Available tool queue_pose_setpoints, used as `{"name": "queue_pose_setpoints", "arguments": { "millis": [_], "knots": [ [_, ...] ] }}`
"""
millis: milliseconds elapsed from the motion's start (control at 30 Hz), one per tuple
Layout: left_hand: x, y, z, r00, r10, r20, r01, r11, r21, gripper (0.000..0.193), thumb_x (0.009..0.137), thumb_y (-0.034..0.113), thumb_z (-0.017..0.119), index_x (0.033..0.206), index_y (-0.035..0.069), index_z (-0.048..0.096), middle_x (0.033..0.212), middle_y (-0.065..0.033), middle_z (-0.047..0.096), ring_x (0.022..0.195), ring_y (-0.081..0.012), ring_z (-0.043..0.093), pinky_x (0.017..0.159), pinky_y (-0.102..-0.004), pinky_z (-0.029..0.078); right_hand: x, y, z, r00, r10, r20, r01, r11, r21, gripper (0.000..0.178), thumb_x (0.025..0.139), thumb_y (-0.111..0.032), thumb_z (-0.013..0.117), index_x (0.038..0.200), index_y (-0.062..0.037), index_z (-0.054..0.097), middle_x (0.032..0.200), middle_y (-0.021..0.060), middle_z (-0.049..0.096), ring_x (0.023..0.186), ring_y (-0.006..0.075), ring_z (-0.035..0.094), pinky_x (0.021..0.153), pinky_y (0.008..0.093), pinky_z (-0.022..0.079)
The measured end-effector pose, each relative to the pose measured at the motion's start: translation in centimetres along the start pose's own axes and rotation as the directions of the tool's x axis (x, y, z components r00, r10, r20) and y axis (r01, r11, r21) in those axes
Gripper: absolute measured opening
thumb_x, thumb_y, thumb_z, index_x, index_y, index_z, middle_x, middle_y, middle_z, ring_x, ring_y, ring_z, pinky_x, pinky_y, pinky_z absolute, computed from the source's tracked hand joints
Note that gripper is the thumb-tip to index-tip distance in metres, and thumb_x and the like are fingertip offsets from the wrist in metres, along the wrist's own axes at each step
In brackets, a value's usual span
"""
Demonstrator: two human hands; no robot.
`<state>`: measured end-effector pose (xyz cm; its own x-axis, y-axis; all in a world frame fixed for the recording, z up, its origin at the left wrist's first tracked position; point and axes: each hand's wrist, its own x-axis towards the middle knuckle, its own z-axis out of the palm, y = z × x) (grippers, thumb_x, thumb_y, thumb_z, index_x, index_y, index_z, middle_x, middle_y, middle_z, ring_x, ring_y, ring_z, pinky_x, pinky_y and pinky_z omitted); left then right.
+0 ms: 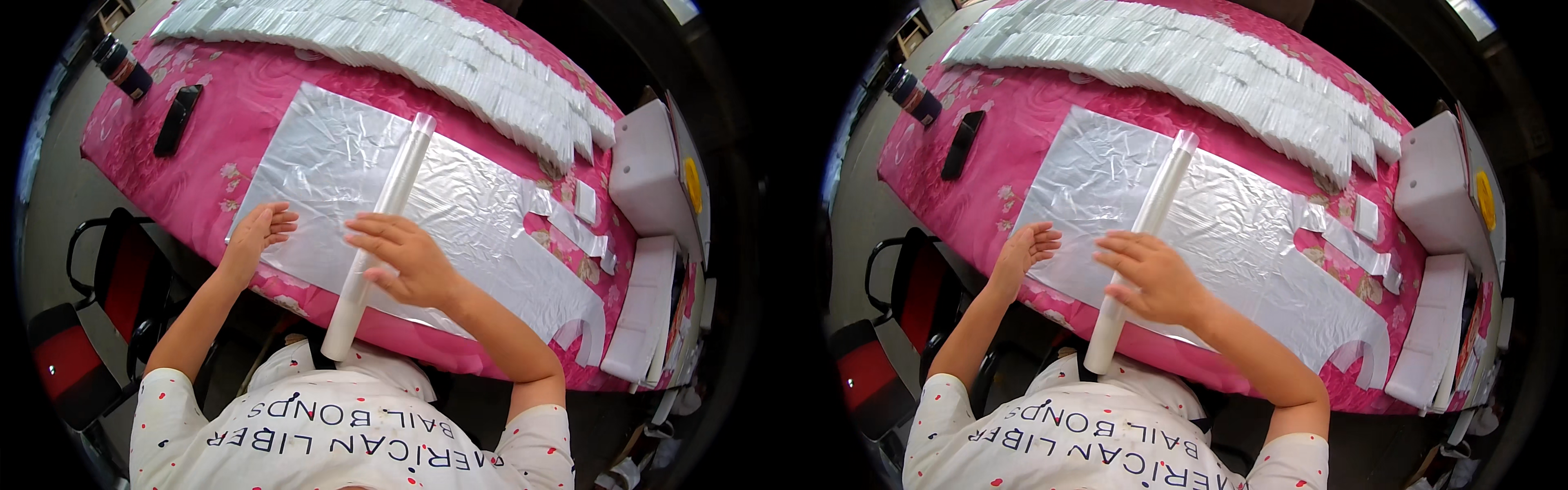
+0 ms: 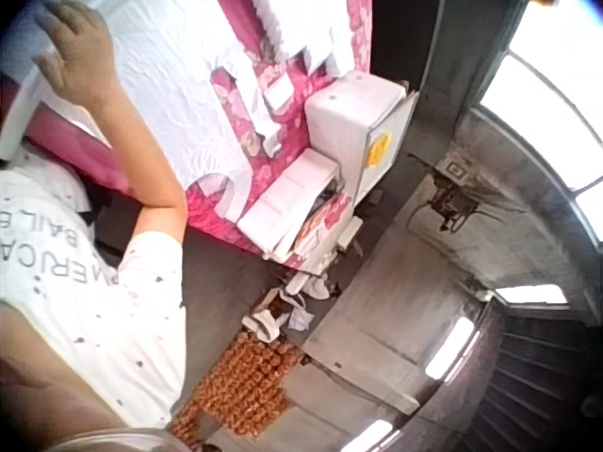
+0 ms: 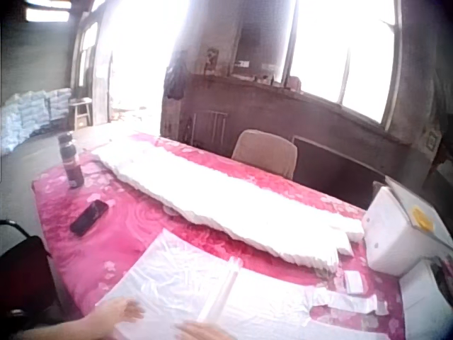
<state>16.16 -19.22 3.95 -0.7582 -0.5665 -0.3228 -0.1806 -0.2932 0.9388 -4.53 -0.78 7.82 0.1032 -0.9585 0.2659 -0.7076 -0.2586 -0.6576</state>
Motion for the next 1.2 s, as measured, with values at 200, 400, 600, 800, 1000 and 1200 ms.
{"name": "queue_pose_setpoints", "arguments": {
  "millis": [200,400,600,800,1000,1200],
  "knots": [
    [-6.0,-1.3,-2.5,0.998,0.030,-0.054,-0.028,0.999,0.026,0.036,0.096,0.023,0.038,0.122,-0.001,0.045,0.112,-0.0127,0.057,0.100,-0.0176,0.056,0.087,-0.0287,0.043,1.7,4.2,0.6,0.992,0.114,0.047,-0.091,0.935,-0.344,0.053,0.087,-0.041,0.048,0.130,-0.0107,0.044,0.138,0.0106,0.037,0.127,0.0293,0.035,0.104,0.0415,0.027],
    [-7.9,-1.0,-1.0,0.966,0.194,-0.171,-0.126,0.932,0.341,0.041,0.087,0.013,0.051,0.124,-0.003,0.042,0.116,-0.0174,0.050,0.099,-0.0213,0.055,0.087,-0.0305,0.043,8.5,5.7,3.8,0.986,0.008,0.164,0.064,0.901,-0.430,0.055,0.087,-0.042,0.047,0.133,-0.0143,0.041,0.143,0.0082,0.030,0.133,0.0285,0.024,0.110,0.0427,0.014],
    [-7.7,-1.3,-0.7,0.923,0.358,-0.142,0.022,0.319,0.947,0.084,0.068,0.020,0.072,0.133,-0.004,0.025,0.122,-0.0230,0.037,0.109,-0.0368,0.043,0.089,-0.0393,0.041,16.1,5.1,9.7,0.998,0.064,0.018,-0.052,0.925,-0.375,0.054,0.087,-0.039,0.048,0.132,-0.0106,0.041,0.141,0.0120,0.032,0.133,0.0309,0.022,0.109,0.0441,0.013],
    [-7.2,-0.4,-2.4,0.943,0.052,-0.328,0.210,0.672,0.710,0.086,0.063,0.011,0.077,0.132,-0.004,0.029,0.106,-0.0171,0.050,0.099,-0.0277,0.054,0.085,-0.0330,0.044,17.4,3.9,13.5,0.802,0.281,-0.527,-0.366,0.929,-0.060,0.072,0.081,-0.027,0.057,0.138,0.0002,0.022,0.139,0.0291,0.024,0.135,0.0352,0.013,0.110,0.0434,0.007],
    [-8.3,-0.8,-0.7,0.970,-0.194,0.149,0.234,0.914,-0.331,0.061,0.073,0.017,0.072,0.122,-0.004,0.043,0.106,-0.0164,0.059,0.087,-0.0193,0.063,0.079,-0.0316,0.051,14.9,2.8,9.9,0.591,0.773,-0.230,-0.176,0.402,0.898,0.081,0.077,-0.017,0.064,0.136,0.0064,0.014,0.125,0.0275,0.041,0.116,0.0309,0.046,0.094,0.0370,0.041],
    [-7.3,-0.7,0.4,0.795,-0.080,0.601,0.472,0.704,-0.531,0.076,0.076,0.045,0.059,0.126,-0.009,0.037,0.116,-0.0255,0.053,0.085,-0.0231,0.064,0.071,-0.0303,0.054,10.3,1.2,4.2,0.665,0.734,-0.141,0.159,0.046,0.986,0.066,0.078,-0.018,0.066,0.127,0.0000,0.026,0.103,0.0135,0.052,0.087,0.0198,0.057,0.077,0.0326,0.052]
  ]
}}
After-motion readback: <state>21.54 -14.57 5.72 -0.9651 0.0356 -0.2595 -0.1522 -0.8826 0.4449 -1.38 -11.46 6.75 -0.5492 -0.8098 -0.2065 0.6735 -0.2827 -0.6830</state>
